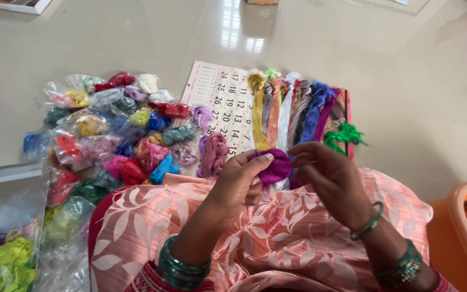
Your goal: The person sits on the floor and works through colored thread skeins one at a time: they stretch a skein, twist it, fold it, and tie it into a knotted bundle, then place it on a numbered board alongside other prepared skeins. They handle pink, purple, magenta, yellow, white, and gray skeins in sequence.
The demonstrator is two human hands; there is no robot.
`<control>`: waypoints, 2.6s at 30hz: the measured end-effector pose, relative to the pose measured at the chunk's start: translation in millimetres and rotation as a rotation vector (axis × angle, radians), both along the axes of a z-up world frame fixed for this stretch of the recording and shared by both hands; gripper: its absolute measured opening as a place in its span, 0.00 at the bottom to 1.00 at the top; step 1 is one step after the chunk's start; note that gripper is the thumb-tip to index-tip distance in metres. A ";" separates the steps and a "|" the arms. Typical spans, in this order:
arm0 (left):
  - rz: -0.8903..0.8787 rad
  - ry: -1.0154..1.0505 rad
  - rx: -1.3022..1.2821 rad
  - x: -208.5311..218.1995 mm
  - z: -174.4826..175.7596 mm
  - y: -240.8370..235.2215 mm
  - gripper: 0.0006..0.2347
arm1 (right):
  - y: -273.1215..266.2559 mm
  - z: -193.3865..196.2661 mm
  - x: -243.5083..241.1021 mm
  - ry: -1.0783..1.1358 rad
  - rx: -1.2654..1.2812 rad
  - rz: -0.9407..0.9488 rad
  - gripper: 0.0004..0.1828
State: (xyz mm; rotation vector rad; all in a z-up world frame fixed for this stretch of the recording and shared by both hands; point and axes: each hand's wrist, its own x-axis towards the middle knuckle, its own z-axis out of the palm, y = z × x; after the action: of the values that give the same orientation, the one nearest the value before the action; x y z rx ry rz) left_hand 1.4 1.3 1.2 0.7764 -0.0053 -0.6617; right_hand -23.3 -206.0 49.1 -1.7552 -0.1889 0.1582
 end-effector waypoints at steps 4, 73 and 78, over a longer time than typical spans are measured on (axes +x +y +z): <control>0.070 -0.027 0.109 1.4 1.1 -4.8 0.07 | 8.0 22.6 -7.0 -0.131 -0.132 -0.097 0.14; 0.135 -0.458 1.316 104.9 -58.0 17.9 0.16 | 22.7 -210.6 336.2 -0.129 -1.193 -0.150 0.35; 0.190 -0.569 1.296 108.2 -48.9 20.5 0.15 | 24.7 -221.5 351.3 -0.198 -1.268 -0.091 0.23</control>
State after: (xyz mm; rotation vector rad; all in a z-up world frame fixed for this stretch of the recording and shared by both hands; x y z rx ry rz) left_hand 109.6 21.7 -47.7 2.1660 -0.0225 -0.1665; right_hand 328.1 -181.4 -172.4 -3.0416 -0.1550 0.0198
